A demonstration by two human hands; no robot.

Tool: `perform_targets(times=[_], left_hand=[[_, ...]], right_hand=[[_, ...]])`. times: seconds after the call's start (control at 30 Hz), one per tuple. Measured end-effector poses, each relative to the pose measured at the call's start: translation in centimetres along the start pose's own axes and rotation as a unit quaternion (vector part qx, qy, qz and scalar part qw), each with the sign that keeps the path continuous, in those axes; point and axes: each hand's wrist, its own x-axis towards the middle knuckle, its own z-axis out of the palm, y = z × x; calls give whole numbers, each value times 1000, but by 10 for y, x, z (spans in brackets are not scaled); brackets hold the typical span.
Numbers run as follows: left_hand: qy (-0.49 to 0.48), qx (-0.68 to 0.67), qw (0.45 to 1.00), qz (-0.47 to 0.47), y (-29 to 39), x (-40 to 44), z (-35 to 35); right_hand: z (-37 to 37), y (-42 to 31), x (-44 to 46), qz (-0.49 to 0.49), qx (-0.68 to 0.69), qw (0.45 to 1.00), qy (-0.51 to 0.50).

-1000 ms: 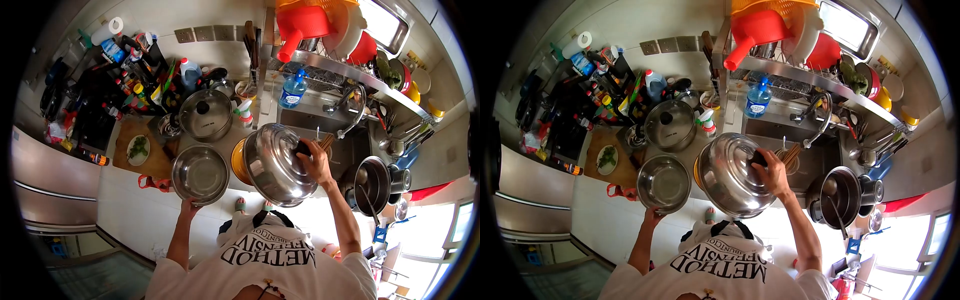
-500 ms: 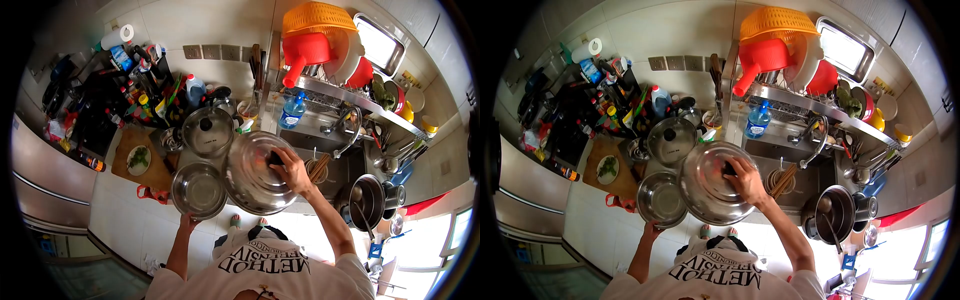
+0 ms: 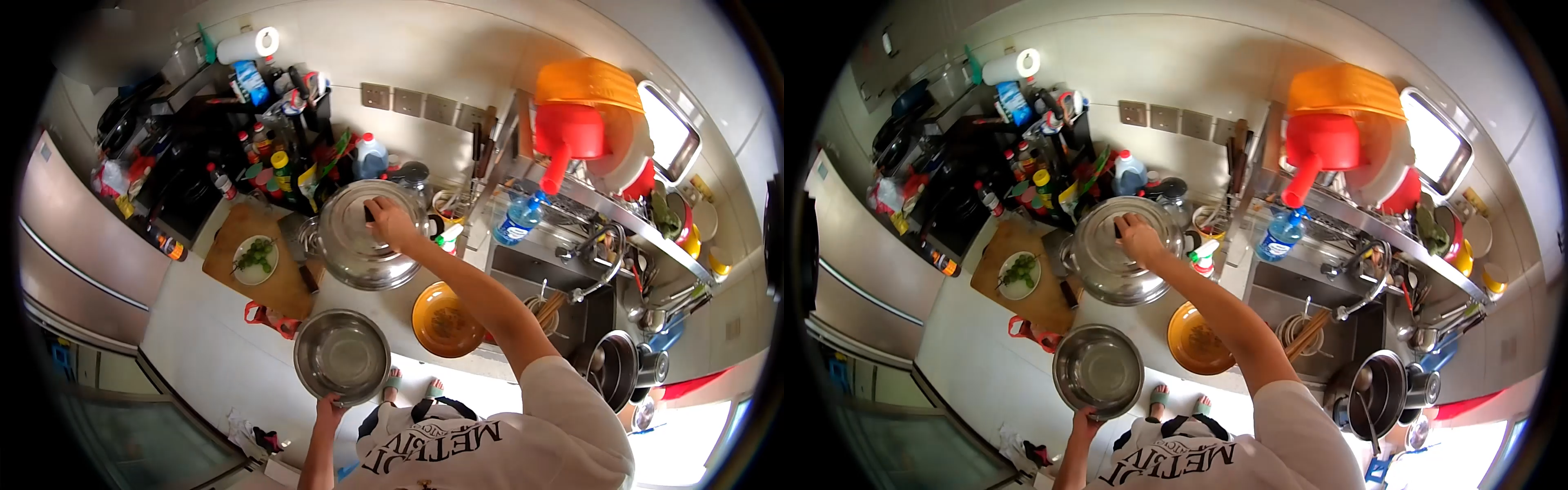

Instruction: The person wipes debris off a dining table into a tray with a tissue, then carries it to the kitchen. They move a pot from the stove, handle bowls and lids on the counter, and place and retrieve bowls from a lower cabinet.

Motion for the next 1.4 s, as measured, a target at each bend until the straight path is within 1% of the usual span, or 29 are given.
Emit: perform_targets(times=[0.1, 0.27, 0.3, 0.4, 0.6, 0.73, 0.8, 0.9, 0.97, 1.1, 1.2, 1.23, 1.3, 1.37, 1.4], left_hand=[[-6, -24, 1000, 8, -4, -30, -6], [-6, -51, 999, 12, -16, -33, -41], [-5, -55, 998, 9, -14, -36, -42], [-4, -52, 998, 27, -11, -42, -38], [-34, -65, 997, 27, -2, -31, -32], [9, -27, 999, 18, 6, -34, -21], [-11, -34, 999, 14, 8, -32, -24], [-24, -20, 1000, 4, 14, -28, -20], [-20, -10, 1000, -1, 16, -27, -18], [37, -30, 998, -34, 15, -11, -26], [21, 21, 999, -16, 19, -13, -22], [25, 19, 999, -9, 18, -14, -21], [27, 19, 999, -5, 17, -14, -23], [22, 21, 1000, 6, 13, -17, -23], [24, 13, 1000, 7, 13, -18, -22]], right_hand=[[30, 22, 6, 23, -28, 999, -1], [46, 36, 5, 80, -28, 996, -21], [48, 38, 3, 71, -30, 997, -12], [53, 45, 0, 85, -27, 996, -17], [54, 52, 1, 86, -35, 995, -18], [50, 48, 2, 96, -42, 994, -42], [49, 47, 1, 90, -49, 994, -44], [49, 41, -1, 109, -49, 992, -43], [51, 43, -2, 91, -73, 993, -20], [44, 37, -6, 68, -100, 993, 15], [23, 17, -16, 73, -66, 995, 27], [11, 9, -28, 62, -42, 997, 33], [-10, -6, -76, 97, -9, 994, 48], [-23, -12, -144, 195, 32, 978, 72], [-24, -9, -185, 238, 2, 967, 93]])
